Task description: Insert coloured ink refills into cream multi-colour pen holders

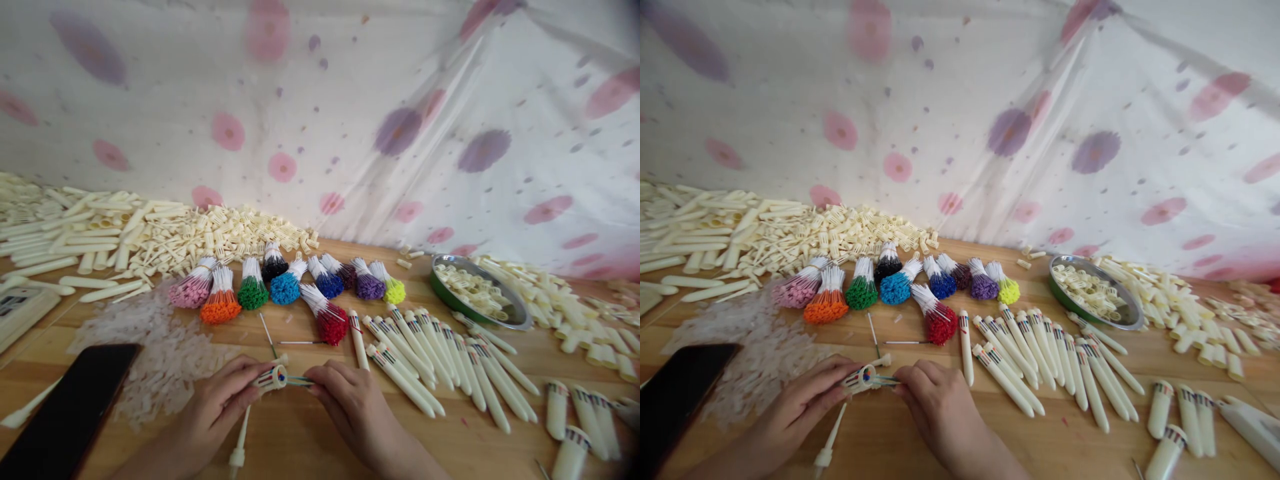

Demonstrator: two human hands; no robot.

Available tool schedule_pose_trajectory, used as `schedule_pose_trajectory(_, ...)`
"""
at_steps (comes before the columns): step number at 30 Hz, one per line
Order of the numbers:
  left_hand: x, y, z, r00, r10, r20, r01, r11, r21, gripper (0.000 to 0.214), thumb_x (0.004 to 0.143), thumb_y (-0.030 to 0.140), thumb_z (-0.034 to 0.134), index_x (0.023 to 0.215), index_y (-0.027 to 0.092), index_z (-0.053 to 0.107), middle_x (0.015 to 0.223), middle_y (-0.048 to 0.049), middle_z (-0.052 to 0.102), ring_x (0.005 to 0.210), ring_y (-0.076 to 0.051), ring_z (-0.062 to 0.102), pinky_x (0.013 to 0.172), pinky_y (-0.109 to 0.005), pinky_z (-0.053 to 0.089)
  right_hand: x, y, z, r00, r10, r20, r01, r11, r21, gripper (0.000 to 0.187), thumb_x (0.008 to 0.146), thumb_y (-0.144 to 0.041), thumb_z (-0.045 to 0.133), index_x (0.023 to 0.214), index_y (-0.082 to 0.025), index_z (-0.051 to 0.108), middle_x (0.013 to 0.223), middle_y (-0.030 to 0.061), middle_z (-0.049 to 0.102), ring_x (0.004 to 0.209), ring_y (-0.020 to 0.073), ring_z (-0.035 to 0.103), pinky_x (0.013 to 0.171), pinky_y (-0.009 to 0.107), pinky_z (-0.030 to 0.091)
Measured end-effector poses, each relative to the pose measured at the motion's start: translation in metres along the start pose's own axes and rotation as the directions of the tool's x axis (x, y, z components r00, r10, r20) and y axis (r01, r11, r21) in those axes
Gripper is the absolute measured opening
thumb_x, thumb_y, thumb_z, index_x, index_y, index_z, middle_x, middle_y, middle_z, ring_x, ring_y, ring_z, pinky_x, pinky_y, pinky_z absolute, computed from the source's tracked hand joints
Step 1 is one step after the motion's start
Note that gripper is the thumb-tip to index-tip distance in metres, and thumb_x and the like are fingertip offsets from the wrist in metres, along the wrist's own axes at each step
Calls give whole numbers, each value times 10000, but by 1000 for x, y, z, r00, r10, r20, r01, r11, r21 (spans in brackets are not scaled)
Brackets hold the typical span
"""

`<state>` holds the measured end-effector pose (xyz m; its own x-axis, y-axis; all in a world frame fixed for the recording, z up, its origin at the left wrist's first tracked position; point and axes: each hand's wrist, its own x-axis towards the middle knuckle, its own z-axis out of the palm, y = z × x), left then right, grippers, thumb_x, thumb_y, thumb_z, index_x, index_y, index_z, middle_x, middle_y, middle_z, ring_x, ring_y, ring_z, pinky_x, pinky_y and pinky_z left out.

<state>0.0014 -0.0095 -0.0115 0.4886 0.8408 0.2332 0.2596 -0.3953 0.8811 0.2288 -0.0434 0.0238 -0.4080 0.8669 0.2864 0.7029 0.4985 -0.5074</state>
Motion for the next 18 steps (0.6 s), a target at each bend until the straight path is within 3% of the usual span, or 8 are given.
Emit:
schedule_pose_trajectory(9, 0, 0, 3, 1000, 12, -10, -12, 999, -47, 304, 888, 252, 500, 1154, 351, 608, 1000, -5, 679, 941, -174, 628, 813, -226, 488, 0, 0, 0, 1000, -4, -14, 5, 1000, 12, 288, 962, -254, 334, 915, -151, 599, 720, 52, 627, 625, 159, 586, 545, 240, 416)
schedule_pose_trajectory(18, -2, -4, 3, 991, 121, -55, -126, 987, -95, 185, 878, 298, 531, 1025, 321, 642, 957, -14, 620, 915, -163, 590, 817, -220, 453, -6, -14, -17, 996, -76, -38, 76, 997, 14, 190, 931, -169, 409, 960, -151, 596, 729, 35, 625, 630, 141, 563, 552, 230, 385)
